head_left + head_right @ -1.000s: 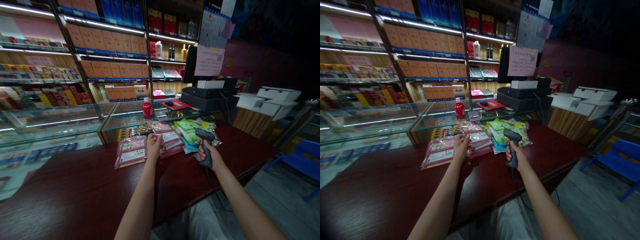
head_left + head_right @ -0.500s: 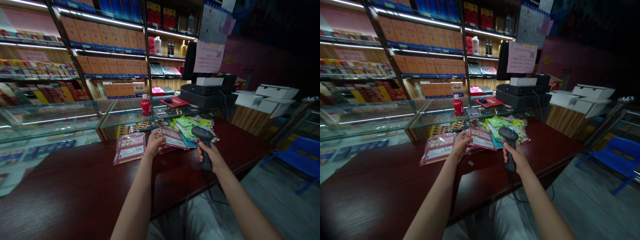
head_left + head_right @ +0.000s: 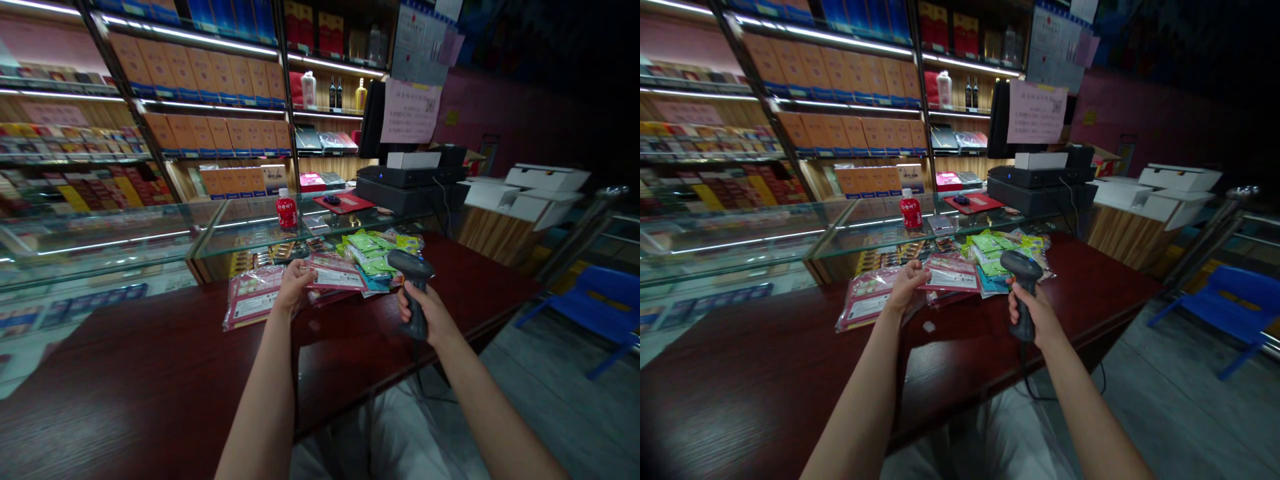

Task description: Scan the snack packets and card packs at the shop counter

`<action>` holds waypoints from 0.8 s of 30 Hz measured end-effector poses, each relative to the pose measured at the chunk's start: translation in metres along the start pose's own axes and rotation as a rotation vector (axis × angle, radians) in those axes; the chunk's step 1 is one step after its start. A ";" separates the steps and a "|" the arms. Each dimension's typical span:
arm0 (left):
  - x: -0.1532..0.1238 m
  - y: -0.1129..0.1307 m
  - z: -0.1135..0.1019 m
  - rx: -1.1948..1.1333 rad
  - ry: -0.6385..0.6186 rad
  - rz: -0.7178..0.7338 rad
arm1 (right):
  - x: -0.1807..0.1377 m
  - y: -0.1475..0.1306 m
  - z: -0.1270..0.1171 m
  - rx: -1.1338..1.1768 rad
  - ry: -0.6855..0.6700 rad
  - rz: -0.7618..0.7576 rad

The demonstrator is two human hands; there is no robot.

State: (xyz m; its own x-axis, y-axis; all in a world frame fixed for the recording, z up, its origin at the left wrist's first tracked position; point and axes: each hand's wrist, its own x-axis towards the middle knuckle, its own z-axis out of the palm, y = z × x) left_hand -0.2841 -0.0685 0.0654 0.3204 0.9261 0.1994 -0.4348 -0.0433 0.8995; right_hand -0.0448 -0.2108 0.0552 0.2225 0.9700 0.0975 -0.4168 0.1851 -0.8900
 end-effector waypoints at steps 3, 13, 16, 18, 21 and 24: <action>0.001 0.001 -0.004 0.008 0.017 0.021 | -0.001 0.000 0.002 0.003 0.007 0.002; 0.022 -0.027 -0.017 0.157 0.139 0.137 | -0.004 0.003 0.013 -0.086 0.018 0.009; 0.026 -0.041 -0.020 0.202 0.217 0.214 | -0.007 0.007 0.017 -0.182 0.018 -0.014; 0.027 -0.048 -0.022 0.213 0.247 0.244 | -0.010 0.010 0.019 -0.246 0.012 -0.026; 0.027 -0.054 -0.024 0.231 0.271 0.261 | -0.013 0.014 0.022 -0.323 0.024 -0.035; 0.027 -0.058 -0.024 0.255 0.284 0.273 | -0.014 0.018 0.023 -0.375 0.016 -0.017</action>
State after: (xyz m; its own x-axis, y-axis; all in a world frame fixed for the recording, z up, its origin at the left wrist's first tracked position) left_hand -0.2707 -0.0314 0.0093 -0.0360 0.9323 0.3600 -0.2390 -0.3578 0.9027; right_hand -0.0759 -0.2171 0.0483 0.2415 0.9642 0.1092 -0.0620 0.1277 -0.9899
